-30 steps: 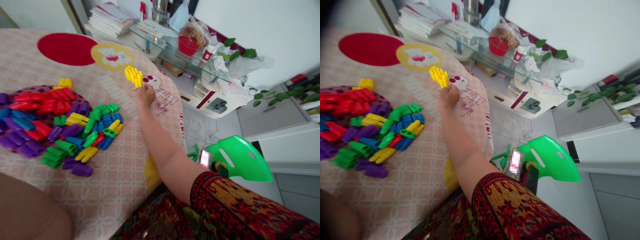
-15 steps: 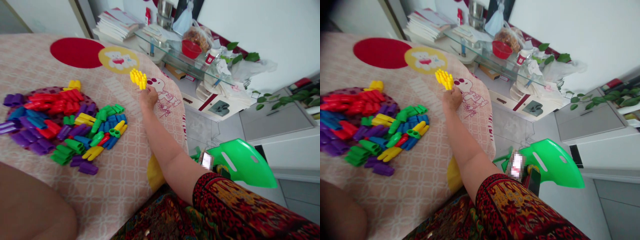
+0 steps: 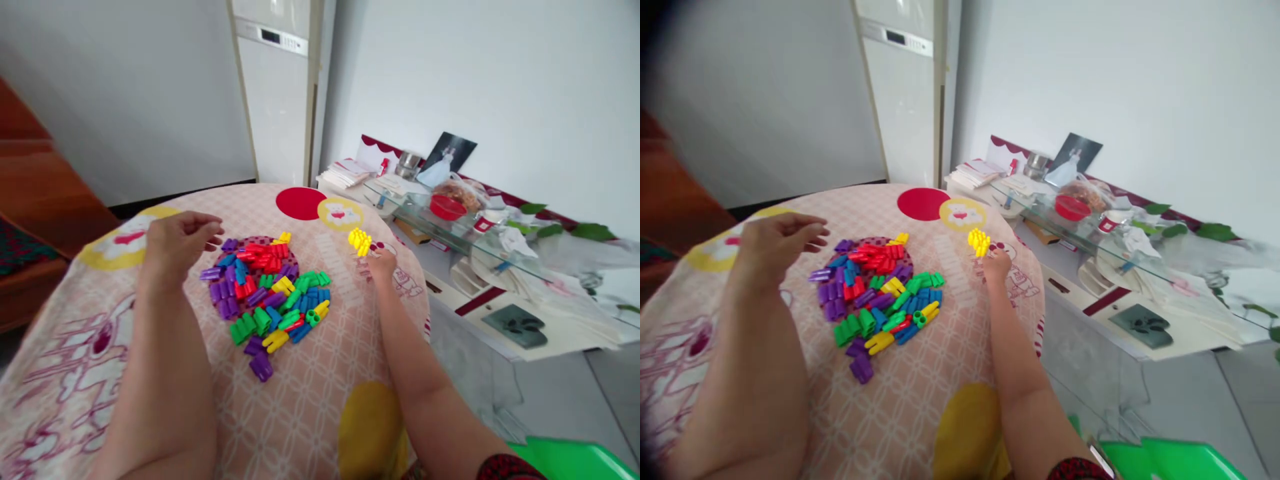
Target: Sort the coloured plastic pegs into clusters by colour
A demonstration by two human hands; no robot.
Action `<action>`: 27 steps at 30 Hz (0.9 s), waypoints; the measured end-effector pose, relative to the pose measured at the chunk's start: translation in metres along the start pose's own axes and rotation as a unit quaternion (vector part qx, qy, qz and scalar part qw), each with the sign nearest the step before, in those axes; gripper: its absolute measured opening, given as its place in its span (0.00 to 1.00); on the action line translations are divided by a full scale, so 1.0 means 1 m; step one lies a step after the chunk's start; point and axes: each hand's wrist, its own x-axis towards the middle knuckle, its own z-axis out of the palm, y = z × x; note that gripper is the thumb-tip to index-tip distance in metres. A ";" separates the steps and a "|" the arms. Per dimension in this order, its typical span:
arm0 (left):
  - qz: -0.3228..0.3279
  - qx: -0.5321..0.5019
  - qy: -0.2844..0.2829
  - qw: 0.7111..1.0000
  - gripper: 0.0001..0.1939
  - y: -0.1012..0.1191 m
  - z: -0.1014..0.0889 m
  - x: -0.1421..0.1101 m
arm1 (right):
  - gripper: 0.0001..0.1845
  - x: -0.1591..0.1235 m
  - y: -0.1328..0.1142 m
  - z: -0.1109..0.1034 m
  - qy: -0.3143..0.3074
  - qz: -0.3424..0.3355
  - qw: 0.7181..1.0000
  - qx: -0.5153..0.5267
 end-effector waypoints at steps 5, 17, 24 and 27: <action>-0.002 -0.015 0.007 1.000 0.10 -0.004 0.000 0.003 | 0.15 0.006 -0.008 -0.002 0.021 -0.039 0.985 -0.169; 0.026 0.047 -0.026 0.998 0.15 -0.022 0.011 0.012 | 0.21 0.011 -0.012 0.006 0.006 -0.031 0.972 -0.231; 0.063 0.138 -0.020 0.988 0.12 -0.021 0.025 0.009 | 0.24 0.007 -0.013 -0.002 0.049 -0.063 0.972 -0.219; 0.084 0.180 -0.021 0.980 0.13 -0.020 0.033 0.008 | 0.20 0.004 -0.026 0.002 0.087 -0.146 0.972 -0.164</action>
